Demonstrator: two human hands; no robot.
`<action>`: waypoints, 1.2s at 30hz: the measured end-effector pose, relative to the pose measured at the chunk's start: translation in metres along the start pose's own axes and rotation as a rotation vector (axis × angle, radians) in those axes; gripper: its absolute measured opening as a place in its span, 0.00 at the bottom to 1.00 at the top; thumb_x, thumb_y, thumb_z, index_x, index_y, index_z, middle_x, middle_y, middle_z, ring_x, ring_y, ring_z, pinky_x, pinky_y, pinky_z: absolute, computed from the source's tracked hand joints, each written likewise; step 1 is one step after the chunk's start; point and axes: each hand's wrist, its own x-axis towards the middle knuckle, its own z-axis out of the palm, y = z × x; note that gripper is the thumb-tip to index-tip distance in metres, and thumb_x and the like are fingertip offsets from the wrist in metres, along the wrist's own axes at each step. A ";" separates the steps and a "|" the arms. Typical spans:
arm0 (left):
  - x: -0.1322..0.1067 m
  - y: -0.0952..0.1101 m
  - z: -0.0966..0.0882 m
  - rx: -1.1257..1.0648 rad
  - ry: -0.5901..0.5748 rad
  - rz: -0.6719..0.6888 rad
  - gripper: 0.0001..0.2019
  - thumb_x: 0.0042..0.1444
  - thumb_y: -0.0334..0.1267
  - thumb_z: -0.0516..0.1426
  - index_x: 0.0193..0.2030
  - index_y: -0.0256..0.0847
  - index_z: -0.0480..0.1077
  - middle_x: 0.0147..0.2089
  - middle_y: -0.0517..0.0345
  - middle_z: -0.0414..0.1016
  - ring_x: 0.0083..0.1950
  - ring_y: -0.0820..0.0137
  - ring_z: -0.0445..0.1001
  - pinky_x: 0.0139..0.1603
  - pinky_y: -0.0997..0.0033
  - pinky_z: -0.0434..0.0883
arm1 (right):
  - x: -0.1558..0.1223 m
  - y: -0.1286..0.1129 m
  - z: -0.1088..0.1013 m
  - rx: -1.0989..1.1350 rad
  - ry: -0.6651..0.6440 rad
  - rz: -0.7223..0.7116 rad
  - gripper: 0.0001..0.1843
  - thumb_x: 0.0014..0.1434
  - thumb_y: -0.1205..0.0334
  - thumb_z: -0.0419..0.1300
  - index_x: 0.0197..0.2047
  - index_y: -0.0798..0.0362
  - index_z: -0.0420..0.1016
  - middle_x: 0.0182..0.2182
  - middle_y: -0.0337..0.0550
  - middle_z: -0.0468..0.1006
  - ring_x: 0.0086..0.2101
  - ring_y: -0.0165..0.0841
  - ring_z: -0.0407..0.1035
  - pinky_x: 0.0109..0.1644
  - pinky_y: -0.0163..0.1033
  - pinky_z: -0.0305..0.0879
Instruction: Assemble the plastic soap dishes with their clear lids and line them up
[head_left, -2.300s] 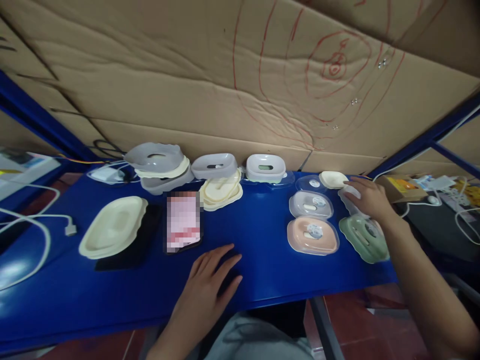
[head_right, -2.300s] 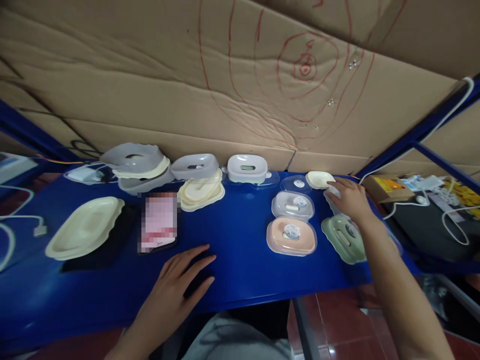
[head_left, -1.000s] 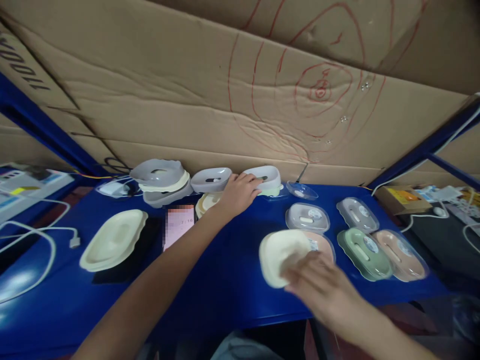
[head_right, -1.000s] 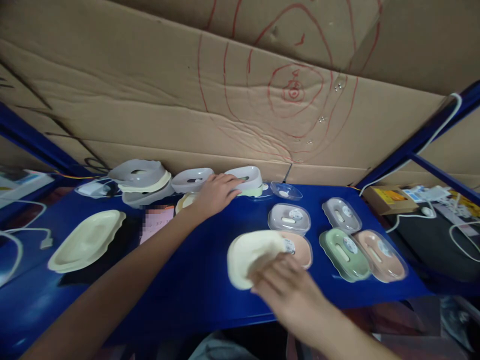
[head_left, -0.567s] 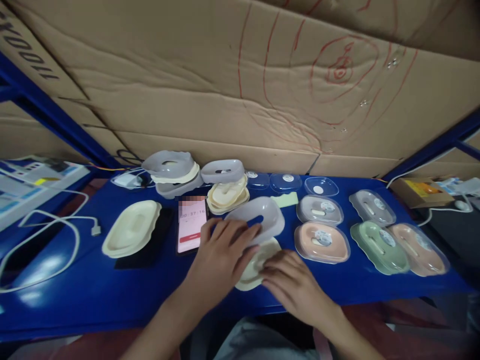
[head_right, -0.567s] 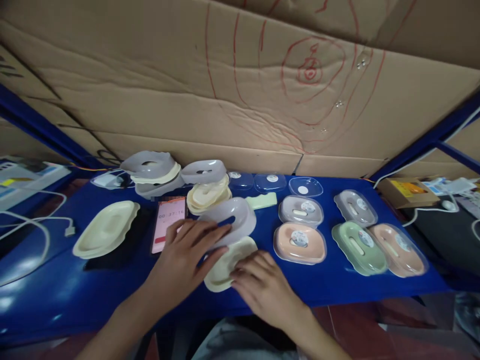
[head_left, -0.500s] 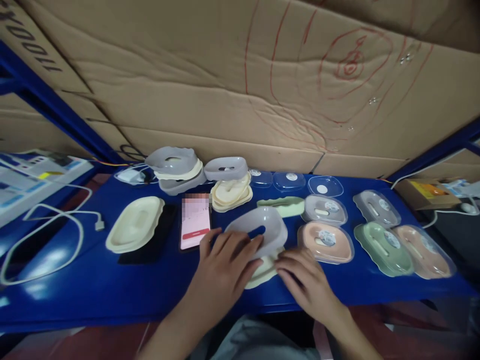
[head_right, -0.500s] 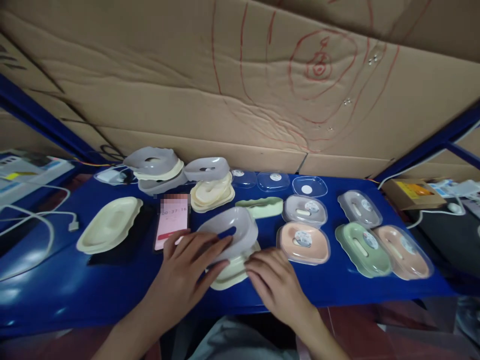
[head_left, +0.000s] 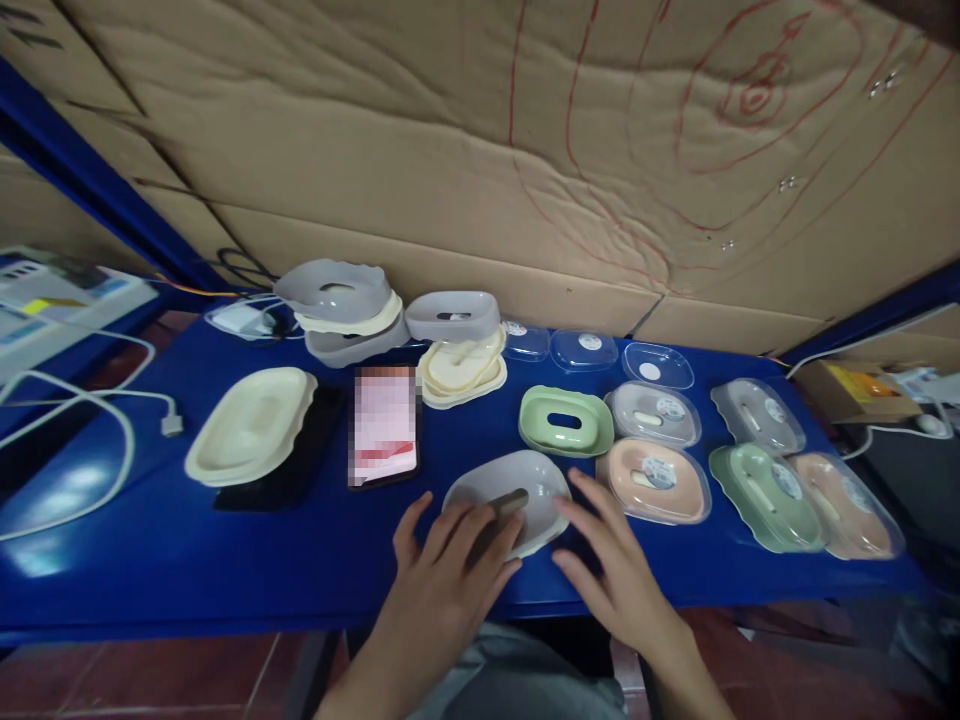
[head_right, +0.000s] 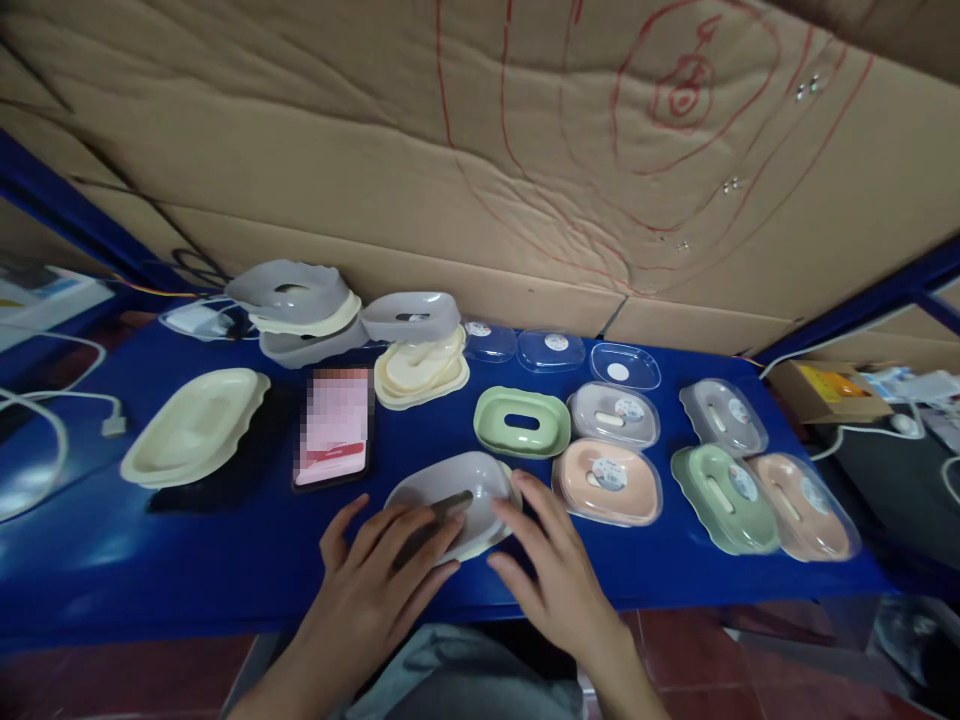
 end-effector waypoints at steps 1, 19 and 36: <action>0.000 0.000 0.000 0.000 0.000 -0.003 0.14 0.76 0.45 0.57 0.59 0.45 0.80 0.51 0.53 0.83 0.56 0.60 0.77 0.80 0.48 0.46 | 0.001 -0.001 0.000 -0.023 -0.073 -0.028 0.28 0.73 0.59 0.62 0.74 0.40 0.66 0.75 0.47 0.64 0.73 0.46 0.62 0.72 0.54 0.70; -0.004 -0.008 0.003 -0.007 -0.139 0.118 0.17 0.73 0.27 0.55 0.64 0.40 0.74 0.68 0.43 0.76 0.72 0.55 0.72 0.74 0.42 0.70 | -0.001 0.001 0.002 0.043 -0.103 0.114 0.24 0.75 0.60 0.59 0.70 0.48 0.61 0.80 0.59 0.50 0.76 0.47 0.53 0.72 0.56 0.69; -0.004 -0.014 0.002 -0.136 -0.219 0.143 0.15 0.75 0.31 0.54 0.63 0.42 0.75 0.69 0.48 0.75 0.73 0.57 0.72 0.74 0.43 0.72 | 0.020 0.018 -0.084 -0.238 -0.053 -0.185 0.26 0.72 0.67 0.61 0.70 0.43 0.74 0.67 0.45 0.77 0.67 0.46 0.72 0.72 0.60 0.71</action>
